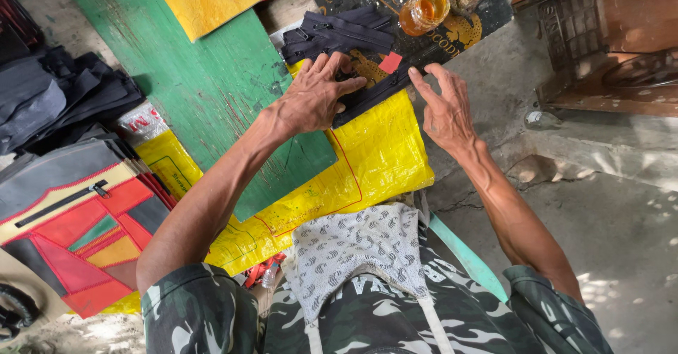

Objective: The person aligns black zippers along the top edges of colorful fabric panels on the workbench, pinching and pressing the zipper tape into place by hand, then stacks the finished panels with other completed pieces on the table.

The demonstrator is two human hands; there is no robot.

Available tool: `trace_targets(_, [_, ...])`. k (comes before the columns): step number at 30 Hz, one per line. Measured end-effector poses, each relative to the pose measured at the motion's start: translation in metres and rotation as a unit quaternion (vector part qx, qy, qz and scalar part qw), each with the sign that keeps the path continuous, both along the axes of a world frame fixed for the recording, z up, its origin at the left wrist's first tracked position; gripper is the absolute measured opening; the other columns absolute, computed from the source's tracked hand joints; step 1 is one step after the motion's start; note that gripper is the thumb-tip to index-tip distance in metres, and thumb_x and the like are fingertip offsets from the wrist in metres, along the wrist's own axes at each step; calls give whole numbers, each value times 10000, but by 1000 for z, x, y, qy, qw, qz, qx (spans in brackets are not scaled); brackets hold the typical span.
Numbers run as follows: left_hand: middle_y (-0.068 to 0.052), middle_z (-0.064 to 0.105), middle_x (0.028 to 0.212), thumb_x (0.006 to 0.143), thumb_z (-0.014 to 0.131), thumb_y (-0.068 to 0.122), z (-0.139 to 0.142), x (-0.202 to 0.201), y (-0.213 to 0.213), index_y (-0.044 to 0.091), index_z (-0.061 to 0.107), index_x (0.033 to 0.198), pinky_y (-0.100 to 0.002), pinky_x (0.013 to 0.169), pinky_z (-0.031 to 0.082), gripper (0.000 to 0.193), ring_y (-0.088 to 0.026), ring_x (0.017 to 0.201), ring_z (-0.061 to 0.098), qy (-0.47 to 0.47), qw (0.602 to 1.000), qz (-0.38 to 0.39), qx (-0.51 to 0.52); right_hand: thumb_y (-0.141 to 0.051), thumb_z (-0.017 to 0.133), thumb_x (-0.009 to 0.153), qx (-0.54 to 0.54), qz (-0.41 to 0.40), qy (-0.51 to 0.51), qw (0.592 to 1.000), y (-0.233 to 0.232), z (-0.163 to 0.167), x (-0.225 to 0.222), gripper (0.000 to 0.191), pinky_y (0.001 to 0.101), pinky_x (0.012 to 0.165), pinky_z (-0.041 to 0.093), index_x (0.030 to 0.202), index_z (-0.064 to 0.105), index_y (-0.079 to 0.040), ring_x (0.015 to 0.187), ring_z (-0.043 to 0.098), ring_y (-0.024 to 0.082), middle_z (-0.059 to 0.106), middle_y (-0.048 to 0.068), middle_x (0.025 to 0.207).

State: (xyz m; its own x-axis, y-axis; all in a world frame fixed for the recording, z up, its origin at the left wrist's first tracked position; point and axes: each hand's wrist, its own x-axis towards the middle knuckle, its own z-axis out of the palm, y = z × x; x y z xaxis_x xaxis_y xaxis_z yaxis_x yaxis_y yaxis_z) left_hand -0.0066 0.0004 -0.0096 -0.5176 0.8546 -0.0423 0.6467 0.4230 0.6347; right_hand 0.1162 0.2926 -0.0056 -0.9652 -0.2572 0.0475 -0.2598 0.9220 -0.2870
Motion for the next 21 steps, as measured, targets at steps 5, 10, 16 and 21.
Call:
trace_targets(5, [-98, 478, 1313, 787, 803, 174, -1, 1, -3, 178, 630, 1417, -440, 975, 382, 654, -298, 1178, 451, 15, 1000, 4, 19, 147, 527, 821, -28, 3, 9, 1000, 0, 1, 4, 689, 498, 1116, 404, 1487, 559, -27, 1352, 503, 372, 481, 203, 1500])
trace_targets(10, [-93, 479, 1304, 781, 797, 171, -2, 1, -3, 181, 625, 1418, -441, 981, 383, 659, -292, 1183, 451, 10, 1000, 0, 4, 126, 540, 830, -9, -7, 9, 1000, 0, 0, 6, 653, 505, 1079, 412, 1458, 594, -42, 1322, 502, 378, 503, 197, 1484])
trace_targets(16, [-115, 477, 1313, 812, 772, 177, -3, 1, -2, 212, 611, 1433, -451, 955, 377, 642, -294, 1171, 449, 18, 1000, -6, 2, 105, 572, 800, -46, 7, 67, 997, 4, 5, 1, 390, 472, 1088, 415, 1063, 745, -125, 1269, 488, 330, 549, 111, 1343])
trace_targets(21, [-142, 479, 1322, 861, 647, 56, -7, 3, 1, 281, 604, 1477, -439, 927, 368, 657, -276, 1161, 454, 63, 997, -31, -14, 99, 591, 995, -208, -154, 125, 958, 37, 29, -40, 316, 337, 904, 450, 1084, 809, -112, 1190, 496, 230, 524, 71, 1220])
